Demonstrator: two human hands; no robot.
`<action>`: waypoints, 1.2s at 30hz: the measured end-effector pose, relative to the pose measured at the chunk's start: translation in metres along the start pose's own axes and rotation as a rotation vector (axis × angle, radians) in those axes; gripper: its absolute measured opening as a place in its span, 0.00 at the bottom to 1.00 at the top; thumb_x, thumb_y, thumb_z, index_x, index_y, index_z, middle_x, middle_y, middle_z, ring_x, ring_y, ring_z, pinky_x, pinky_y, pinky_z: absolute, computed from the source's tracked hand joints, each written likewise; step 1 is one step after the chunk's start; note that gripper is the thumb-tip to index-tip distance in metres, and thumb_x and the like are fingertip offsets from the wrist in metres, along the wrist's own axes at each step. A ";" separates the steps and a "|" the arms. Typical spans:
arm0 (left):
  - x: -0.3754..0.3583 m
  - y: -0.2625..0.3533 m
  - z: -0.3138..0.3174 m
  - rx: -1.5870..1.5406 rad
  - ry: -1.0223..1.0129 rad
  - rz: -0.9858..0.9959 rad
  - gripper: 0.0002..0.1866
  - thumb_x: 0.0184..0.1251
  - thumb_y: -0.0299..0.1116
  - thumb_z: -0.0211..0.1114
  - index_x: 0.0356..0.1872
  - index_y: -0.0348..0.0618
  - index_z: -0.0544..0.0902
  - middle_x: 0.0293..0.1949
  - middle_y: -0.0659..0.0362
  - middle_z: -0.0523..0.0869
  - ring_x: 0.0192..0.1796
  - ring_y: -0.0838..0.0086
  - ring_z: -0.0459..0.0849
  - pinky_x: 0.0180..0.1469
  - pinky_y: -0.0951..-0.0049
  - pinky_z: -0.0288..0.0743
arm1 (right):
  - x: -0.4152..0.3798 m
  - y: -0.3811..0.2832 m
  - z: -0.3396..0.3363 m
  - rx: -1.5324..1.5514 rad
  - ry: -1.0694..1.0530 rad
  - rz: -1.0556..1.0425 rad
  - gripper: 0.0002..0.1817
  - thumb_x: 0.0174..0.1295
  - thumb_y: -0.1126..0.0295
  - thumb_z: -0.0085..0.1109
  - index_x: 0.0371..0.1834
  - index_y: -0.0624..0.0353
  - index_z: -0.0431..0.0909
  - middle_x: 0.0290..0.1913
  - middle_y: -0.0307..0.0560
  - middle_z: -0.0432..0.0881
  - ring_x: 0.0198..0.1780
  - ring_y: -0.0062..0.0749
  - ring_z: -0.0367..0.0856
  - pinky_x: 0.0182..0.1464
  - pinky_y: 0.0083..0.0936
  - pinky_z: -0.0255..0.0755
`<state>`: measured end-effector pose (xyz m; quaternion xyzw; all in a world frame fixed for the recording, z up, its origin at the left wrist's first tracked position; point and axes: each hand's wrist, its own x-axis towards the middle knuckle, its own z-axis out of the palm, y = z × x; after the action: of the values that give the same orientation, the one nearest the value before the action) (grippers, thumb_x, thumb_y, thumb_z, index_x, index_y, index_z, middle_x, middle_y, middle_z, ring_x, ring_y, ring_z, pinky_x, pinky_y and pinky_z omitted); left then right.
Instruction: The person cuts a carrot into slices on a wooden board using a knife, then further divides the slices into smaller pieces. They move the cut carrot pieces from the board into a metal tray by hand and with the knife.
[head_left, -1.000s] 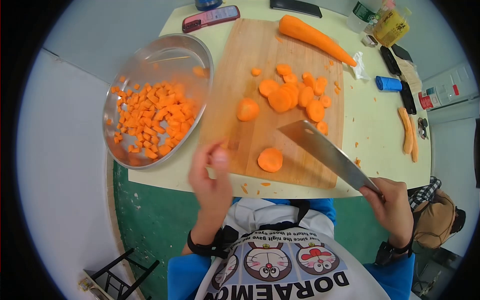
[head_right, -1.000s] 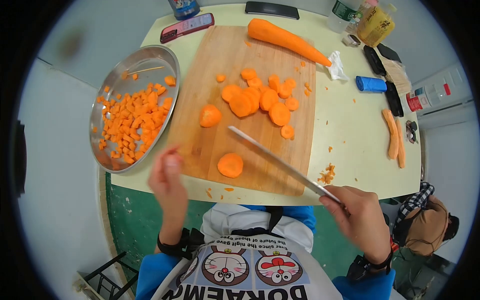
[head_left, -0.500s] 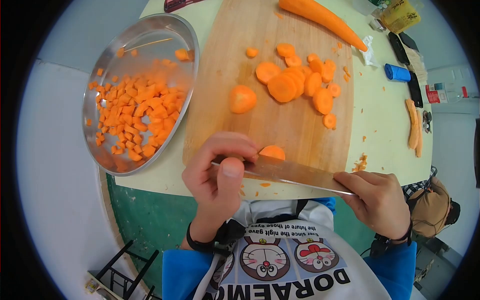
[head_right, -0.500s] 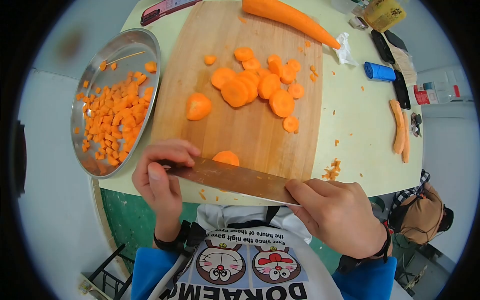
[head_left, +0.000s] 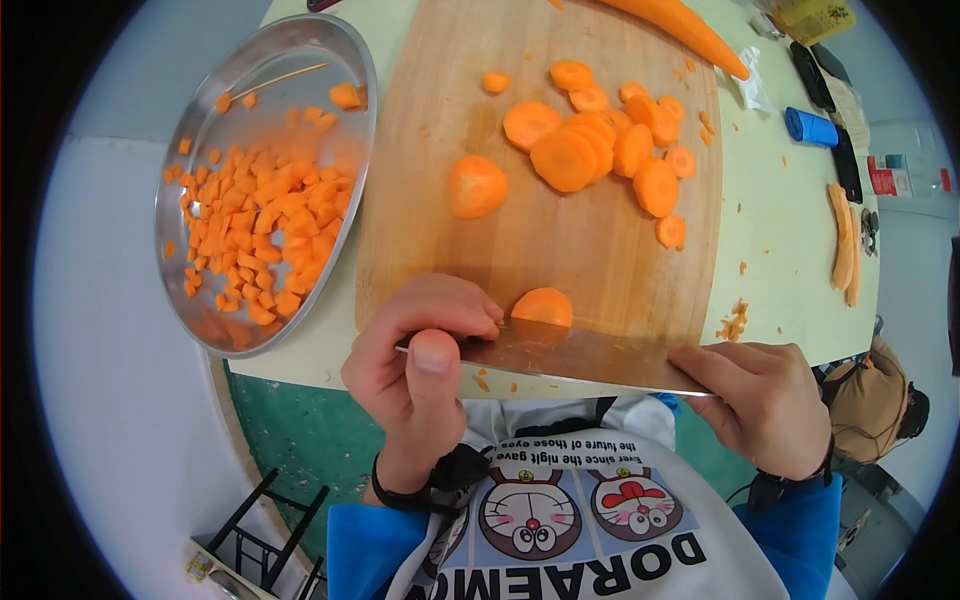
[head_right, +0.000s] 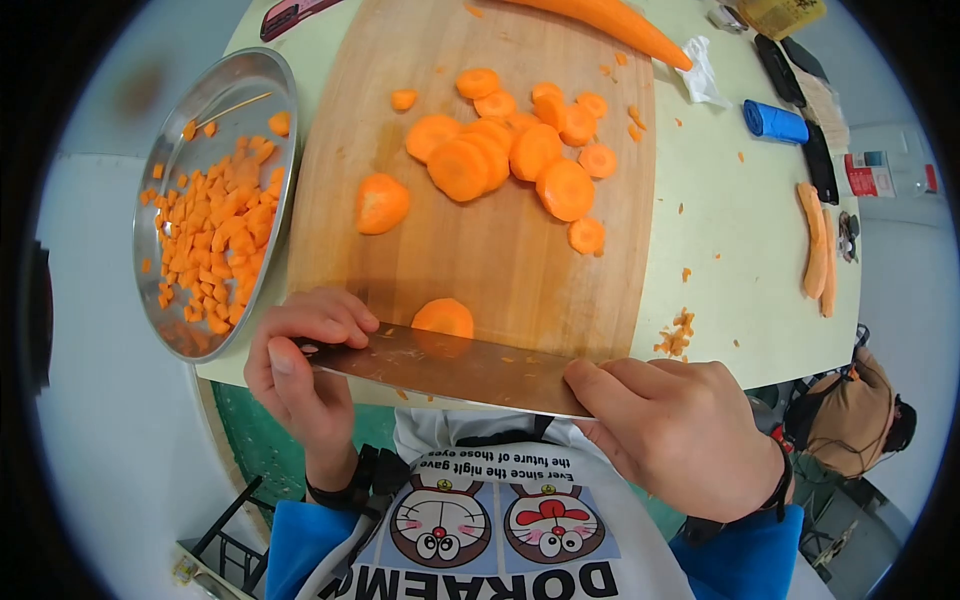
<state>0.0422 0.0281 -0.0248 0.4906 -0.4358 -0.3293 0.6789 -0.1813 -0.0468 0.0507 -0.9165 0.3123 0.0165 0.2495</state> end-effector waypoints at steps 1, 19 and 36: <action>0.000 0.000 0.000 0.001 -0.006 -0.002 0.19 0.69 0.41 0.52 0.29 0.32 0.75 0.28 0.52 0.78 0.33 0.70 0.78 0.28 0.78 0.69 | 0.000 0.000 0.000 0.004 0.002 0.004 0.15 0.48 0.69 0.63 0.39 0.57 0.73 0.24 0.41 0.75 0.23 0.36 0.77 0.22 0.29 0.70; 0.005 0.001 0.009 0.144 0.003 -0.036 0.18 0.69 0.40 0.43 0.22 0.38 0.66 0.21 0.52 0.72 0.26 0.68 0.70 0.32 0.70 0.65 | 0.002 0.005 0.001 -0.007 -0.069 -0.016 0.13 0.48 0.72 0.60 0.38 0.57 0.72 0.22 0.39 0.70 0.21 0.31 0.75 0.19 0.26 0.67; 0.005 -0.003 0.002 0.037 -0.027 -0.063 0.19 0.69 0.39 0.47 0.23 0.35 0.72 0.25 0.50 0.77 0.28 0.69 0.73 0.30 0.73 0.66 | 0.003 0.003 0.001 -0.023 -0.104 -0.014 0.14 0.43 0.75 0.55 0.37 0.63 0.70 0.24 0.41 0.70 0.20 0.31 0.74 0.17 0.26 0.67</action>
<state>0.0427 0.0221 -0.0264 0.5121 -0.4353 -0.3488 0.6532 -0.1806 -0.0502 0.0475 -0.9193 0.2921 0.0660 0.2552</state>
